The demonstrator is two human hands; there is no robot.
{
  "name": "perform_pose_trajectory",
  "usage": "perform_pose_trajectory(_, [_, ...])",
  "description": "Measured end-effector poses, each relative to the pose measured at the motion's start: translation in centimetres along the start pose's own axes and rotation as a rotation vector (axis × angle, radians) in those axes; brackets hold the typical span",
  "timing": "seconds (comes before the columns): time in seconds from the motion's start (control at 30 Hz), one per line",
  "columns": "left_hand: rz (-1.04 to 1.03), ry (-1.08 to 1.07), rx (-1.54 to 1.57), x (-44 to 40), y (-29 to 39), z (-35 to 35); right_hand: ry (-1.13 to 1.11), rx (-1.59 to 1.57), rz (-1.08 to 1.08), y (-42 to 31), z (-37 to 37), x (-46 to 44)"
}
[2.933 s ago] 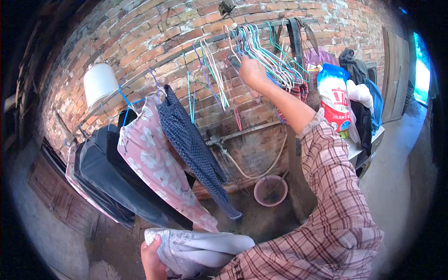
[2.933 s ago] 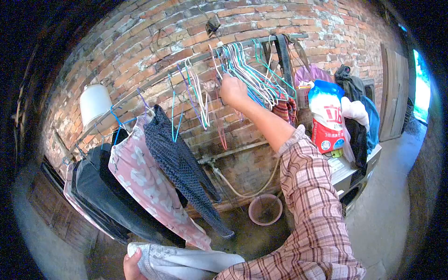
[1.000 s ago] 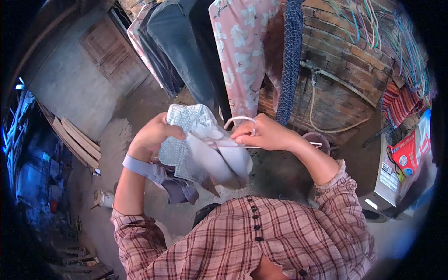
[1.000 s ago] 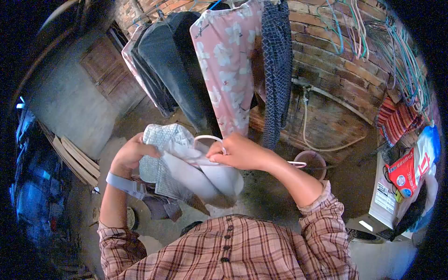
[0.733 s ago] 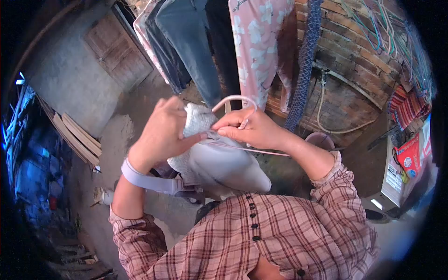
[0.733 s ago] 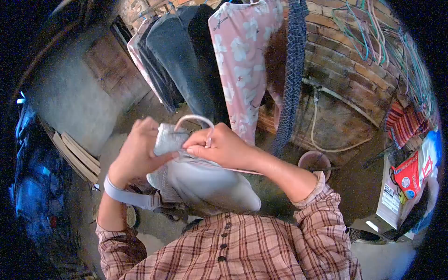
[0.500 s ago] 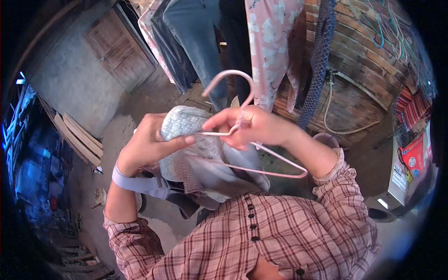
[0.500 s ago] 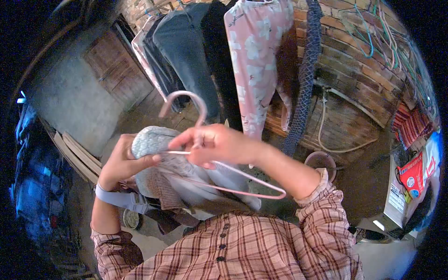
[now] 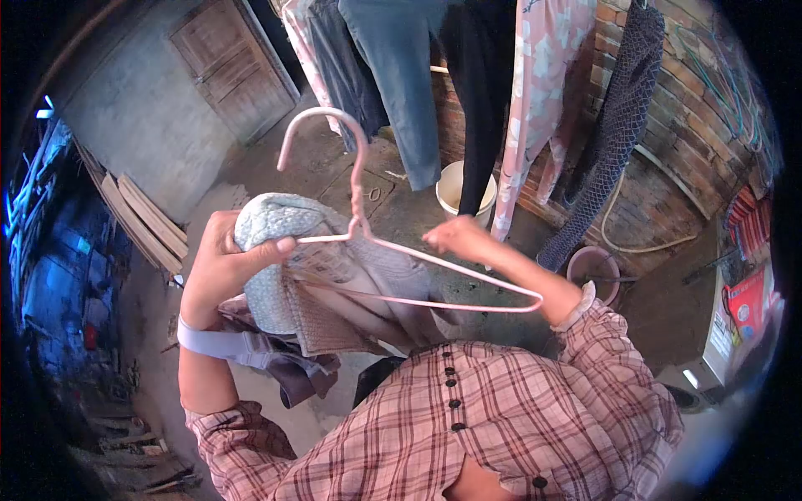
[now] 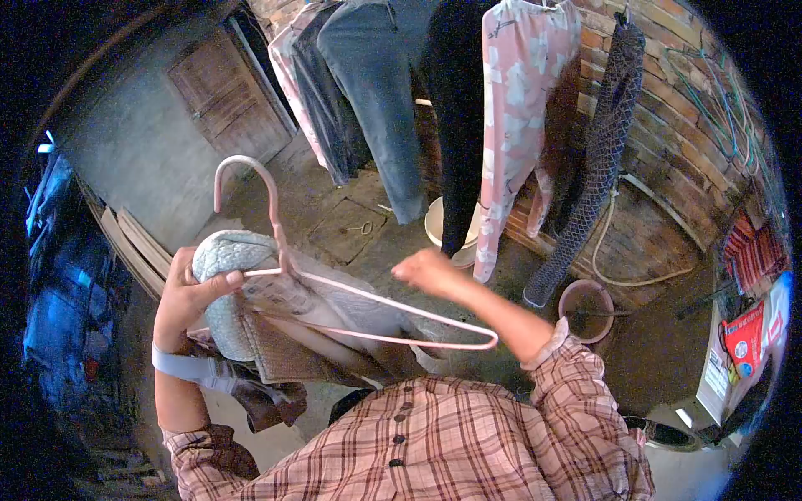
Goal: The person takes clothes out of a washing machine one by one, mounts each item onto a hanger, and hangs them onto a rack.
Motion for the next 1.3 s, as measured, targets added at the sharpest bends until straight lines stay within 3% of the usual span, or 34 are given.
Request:
perform_pose_trajectory(0.03, [0.037,0.011,0.031,0.0,-0.9,0.4,0.16,0.032,0.132,0.0,2.1,-0.3])
perform_pose_trajectory(0.07, [0.006,0.01,0.003,0.0,-1.2,0.8,-0.021,-0.09,-0.112,0.0,2.1,-0.4])
perform_pose_trajectory(0.1, [0.007,0.011,-0.009,0.3,-1.4,1.2,-0.184,-0.181,-0.138,-1.1,1.4,-0.2])
perform_pose_trajectory(0.17, [0.007,0.01,-0.026,0.5,-1.8,1.6,-0.312,0.234,0.113,-3.6,-1.0,-0.3])
perform_pose_trajectory(0.2, [0.0,0.015,0.001,0.6,-2.0,1.6,-0.409,0.283,0.003,-3.7,-3.0,-0.3])
perform_pose_trajectory(0.23, [-0.01,0.02,0.028,0.6,-2.0,1.5,-0.411,0.151,0.12,-2.9,-5.5,-0.9])
perform_pose_trajectory(0.27, [-0.021,0.024,0.054,0.5,-2.0,1.5,-0.459,0.256,0.121,-3.7,-7.7,-1.4])
perform_pose_trajectory(0.3, [-0.012,0.028,0.051,0.6,-2.2,1.6,-0.448,0.017,0.021,-2.5,-10.4,-1.8])
perform_pose_trajectory(0.33, [-0.002,0.035,0.047,0.7,-2.3,1.7,-0.451,0.209,-0.068,-2.4,-12.4,-2.1])
perform_pose_trajectory(0.43, [0.023,0.08,0.025,1.3,-3.6,3.1,-0.133,-0.199,-0.074,-3.8,-13.6,-1.5])
perform_pose_trajectory(0.47, [0.031,0.099,0.016,1.8,-4.1,3.8,-0.072,-0.282,0.103,-1.5,-14.6,-3.5])
perform_pose_trajectory(0.5, [0.051,0.104,0.018,1.6,-4.3,3.4,-0.019,-0.134,0.074,0.6,-12.9,-4.4])
perform_pose_trajectory(0.53, [0.067,0.112,0.025,2.2,-4.5,3.7,-0.124,0.033,-0.119,1.4,-10.8,-4.6])
perform_pose_trajectory(0.57, [0.081,0.122,0.032,2.7,-4.8,4.2,-0.029,-0.081,-0.06,0.8,-7.6,-5.0])
perform_pose_trajectory(0.6, [0.102,0.063,0.019,3.0,-5.8,4.6,0.111,-0.167,-0.165,1.5,-4.2,-5.2])
perform_pose_trajectory(0.63, [0.143,0.074,0.0,3.4,-6.9,5.0,0.31,-0.403,-0.105,1.5,-0.9,-5.4])
perform_pose_trajectory(0.7, [0.226,0.094,-0.038,3.9,-9.1,5.2,0.448,-0.678,0.008,-0.6,4.3,-5.5])
perform_pose_trajectory(0.77, [0.26,0.159,-0.228,3.5,-10.8,5.8,0.505,0.006,0.214,-4.3,9.6,-5.6])
perform_pose_trajectory(0.87, [0.285,0.214,-0.443,2.4,-12.7,6.7,0.637,0.33,0.226,-14.2,12.1,-2.7])
perform_pose_trajectory(1.07, [0.377,0.367,-0.375,1.7,-16.1,7.7,0.618,0.465,0.289,-18.6,11.7,-1.3])
perform_pose_trajectory(1.3, [0.224,0.36,-0.036,0.8,-17.9,7.7,0.659,0.596,0.293,-19.4,11.7,0.5])
Point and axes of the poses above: each hand's wrist, its own x-axis away from the middle knuckle, its own z-axis out of the back of the hand, y = z × x, the point moved 8 cm from there along -x, towards the middle knuckle, and after that the axes turned 2 degrees about -y, right-handed, at the moved point
